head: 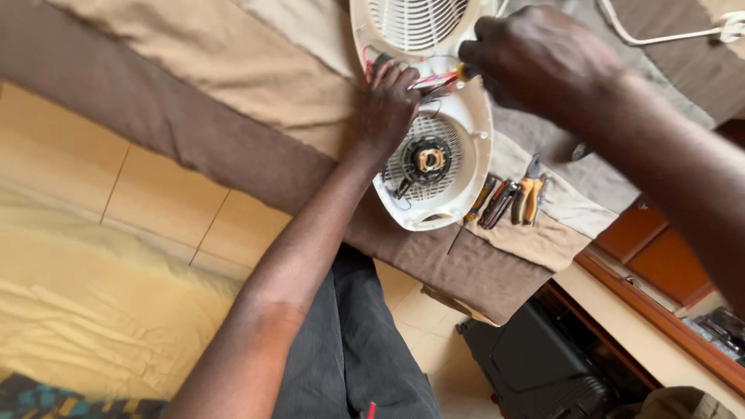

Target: The person disassembles a white electric fan on a bed, removes the fan blade, and manipulates internal wiring and components using a screwdriver and pliers. They then reattach the fan blade and continue adjusting internal parts.

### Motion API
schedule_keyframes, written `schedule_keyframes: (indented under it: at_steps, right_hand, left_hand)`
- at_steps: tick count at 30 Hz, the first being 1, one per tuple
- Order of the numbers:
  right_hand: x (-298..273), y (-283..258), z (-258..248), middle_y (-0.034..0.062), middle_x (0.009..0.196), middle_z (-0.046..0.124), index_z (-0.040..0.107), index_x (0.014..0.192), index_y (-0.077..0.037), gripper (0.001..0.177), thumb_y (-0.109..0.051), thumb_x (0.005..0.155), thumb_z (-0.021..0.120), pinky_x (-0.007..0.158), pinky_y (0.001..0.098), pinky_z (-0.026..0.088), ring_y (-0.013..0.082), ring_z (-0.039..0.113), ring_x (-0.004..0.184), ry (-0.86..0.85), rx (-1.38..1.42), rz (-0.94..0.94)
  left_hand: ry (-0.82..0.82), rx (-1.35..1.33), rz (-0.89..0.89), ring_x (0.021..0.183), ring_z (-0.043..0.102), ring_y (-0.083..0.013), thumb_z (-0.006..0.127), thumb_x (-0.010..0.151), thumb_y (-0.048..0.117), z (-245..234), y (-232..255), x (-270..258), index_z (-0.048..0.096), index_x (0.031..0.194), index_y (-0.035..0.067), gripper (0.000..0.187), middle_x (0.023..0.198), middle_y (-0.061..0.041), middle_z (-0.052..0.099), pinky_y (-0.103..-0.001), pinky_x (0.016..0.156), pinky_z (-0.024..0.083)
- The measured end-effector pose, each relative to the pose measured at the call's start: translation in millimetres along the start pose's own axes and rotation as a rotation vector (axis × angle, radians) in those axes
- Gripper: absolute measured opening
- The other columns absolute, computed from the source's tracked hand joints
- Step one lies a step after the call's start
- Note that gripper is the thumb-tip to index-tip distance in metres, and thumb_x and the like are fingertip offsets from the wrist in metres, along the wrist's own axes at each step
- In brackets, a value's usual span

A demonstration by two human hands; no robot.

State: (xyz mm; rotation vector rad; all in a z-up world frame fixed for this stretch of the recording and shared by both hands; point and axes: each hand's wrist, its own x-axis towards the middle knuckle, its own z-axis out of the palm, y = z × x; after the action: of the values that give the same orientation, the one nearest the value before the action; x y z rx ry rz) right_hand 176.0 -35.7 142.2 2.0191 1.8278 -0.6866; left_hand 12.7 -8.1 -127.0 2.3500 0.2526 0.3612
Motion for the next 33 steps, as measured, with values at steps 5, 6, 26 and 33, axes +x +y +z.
schedule_keyframes:
  at_steps: [5,6,26,33]
  right_hand:
    - [14.7,8.4,22.2,0.0125,0.079,0.073,0.077,0.100,-0.005,0.014,-0.013,0.101,0.064,0.050,0.0315,0.054,0.0176,0.069,0.058,-0.238,-0.003,0.314]
    - [13.2,11.6,27.5,0.0125,0.081,0.073,0.075,0.106,-0.007,0.015,-0.011,0.100,0.063,0.048,0.0320,0.053,0.0180,0.069,0.057,-0.162,0.047,0.263]
    - [50.3,6.2,23.4,0.0131,0.073,0.072,0.076,0.082,-0.002,0.010,-0.009,0.089,0.072,0.052,0.0333,0.058,0.0185,0.070,0.059,-0.333,-0.128,0.186]
    - [-45.7,22.7,25.5,0.0101,0.099,0.075,0.077,0.116,-0.015,0.027,-0.031,0.094,0.077,0.065,0.0426,0.058,0.0215,0.071,0.073,-0.189,0.558,0.814]
  left_hand:
    - [-0.086,0.021,0.031,0.125,0.060,-0.0279,0.080,0.084,0.004,-12.2,-11.5,-2.4,0.075,0.075,0.003,0.010,0.122,-0.014,0.068,-0.051,0.119,0.039]
    - [-0.090,0.006,0.028,0.124,0.061,-0.0279,0.080,0.083,0.004,-12.5,-6.3,-1.9,0.075,0.076,0.003,0.009,0.121,-0.014,0.068,-0.051,0.118,0.039]
    - [-0.121,0.026,0.023,0.120,0.061,-0.0268,0.084,0.080,0.012,-30.7,-5.1,6.2,0.075,0.081,0.005,0.012,0.125,-0.012,0.067,-0.050,0.119,0.036]
    - [-0.146,-0.004,0.012,0.125,0.057,-0.0256,0.085,0.084,0.012,-26.7,-8.6,0.6,0.076,0.090,0.006,0.012,0.128,-0.011,0.066,-0.053,0.121,0.035]
